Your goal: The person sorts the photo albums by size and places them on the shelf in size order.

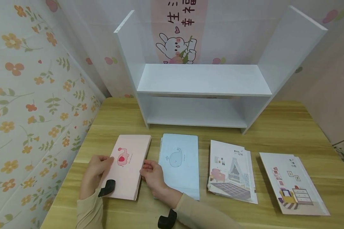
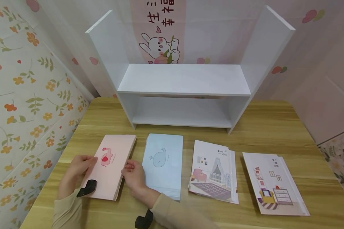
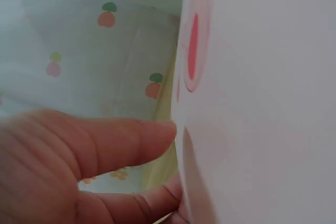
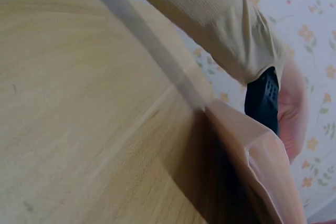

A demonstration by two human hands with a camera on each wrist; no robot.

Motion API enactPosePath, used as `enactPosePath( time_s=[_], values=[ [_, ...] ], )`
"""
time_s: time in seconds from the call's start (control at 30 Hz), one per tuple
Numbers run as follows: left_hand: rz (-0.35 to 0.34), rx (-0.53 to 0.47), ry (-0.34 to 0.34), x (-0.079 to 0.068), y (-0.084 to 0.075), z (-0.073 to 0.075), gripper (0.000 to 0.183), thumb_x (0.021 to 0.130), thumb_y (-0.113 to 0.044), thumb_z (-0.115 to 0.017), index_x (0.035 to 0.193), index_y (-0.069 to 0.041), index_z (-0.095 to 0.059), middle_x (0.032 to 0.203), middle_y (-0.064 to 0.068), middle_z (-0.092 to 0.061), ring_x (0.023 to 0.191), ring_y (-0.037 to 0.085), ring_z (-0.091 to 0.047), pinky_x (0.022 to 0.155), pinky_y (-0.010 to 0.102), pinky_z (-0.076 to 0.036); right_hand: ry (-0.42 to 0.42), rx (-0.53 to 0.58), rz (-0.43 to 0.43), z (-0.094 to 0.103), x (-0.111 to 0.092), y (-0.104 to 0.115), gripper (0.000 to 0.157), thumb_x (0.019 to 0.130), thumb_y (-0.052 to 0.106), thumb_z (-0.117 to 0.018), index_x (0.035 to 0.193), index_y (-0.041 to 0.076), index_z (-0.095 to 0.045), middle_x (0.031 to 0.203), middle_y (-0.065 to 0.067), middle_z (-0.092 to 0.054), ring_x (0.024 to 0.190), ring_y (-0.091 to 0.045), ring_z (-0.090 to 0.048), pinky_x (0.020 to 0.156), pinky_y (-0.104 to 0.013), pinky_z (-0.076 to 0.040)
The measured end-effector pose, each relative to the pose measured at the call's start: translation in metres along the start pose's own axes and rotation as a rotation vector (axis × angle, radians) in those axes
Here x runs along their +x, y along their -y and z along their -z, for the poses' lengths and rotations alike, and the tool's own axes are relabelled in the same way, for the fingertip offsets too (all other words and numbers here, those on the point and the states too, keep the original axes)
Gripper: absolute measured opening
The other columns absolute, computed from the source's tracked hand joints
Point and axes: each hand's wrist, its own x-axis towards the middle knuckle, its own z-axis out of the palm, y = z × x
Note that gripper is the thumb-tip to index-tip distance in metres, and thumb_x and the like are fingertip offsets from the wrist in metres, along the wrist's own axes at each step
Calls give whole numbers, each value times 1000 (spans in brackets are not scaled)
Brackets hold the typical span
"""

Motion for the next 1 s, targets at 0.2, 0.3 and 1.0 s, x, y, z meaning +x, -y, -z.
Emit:
enactPosePath(
  time_s=[0.2, 0.3, 1.0],
  values=[
    [-8, -196, 106, -8, -5, 2, 38, 98, -18, -48, 113, 17, -44, 80, 6, -58, 70, 14, -58, 64, 26, -53, 3, 1, 14, -1, 0, 1, 38, 77, -15, -52, 116, -12, -49, 92, -11, -51, 74, -11, -49, 61, -22, -46],
    [-58, -82, 94, -9, -8, 3, 34, 97, -17, -48, 104, 17, -49, 78, 5, -56, 67, 13, -56, 61, 25, -51, 11, -17, 15, -1, 1, 1, 40, 77, -14, -53, 116, -11, -48, 96, -11, -52, 77, -12, -50, 61, -20, -46],
    [-130, -66, 117, -19, 4, 1, 42, 98, -8, -44, 131, 18, -39, 113, 19, -59, 83, 9, -57, 72, 23, -51, 98, -151, 97, 10, 2, 21, 49, 78, -11, -53, 126, -9, -44, 96, -16, -61, 81, -16, -55, 65, -24, -47]
  ],
)
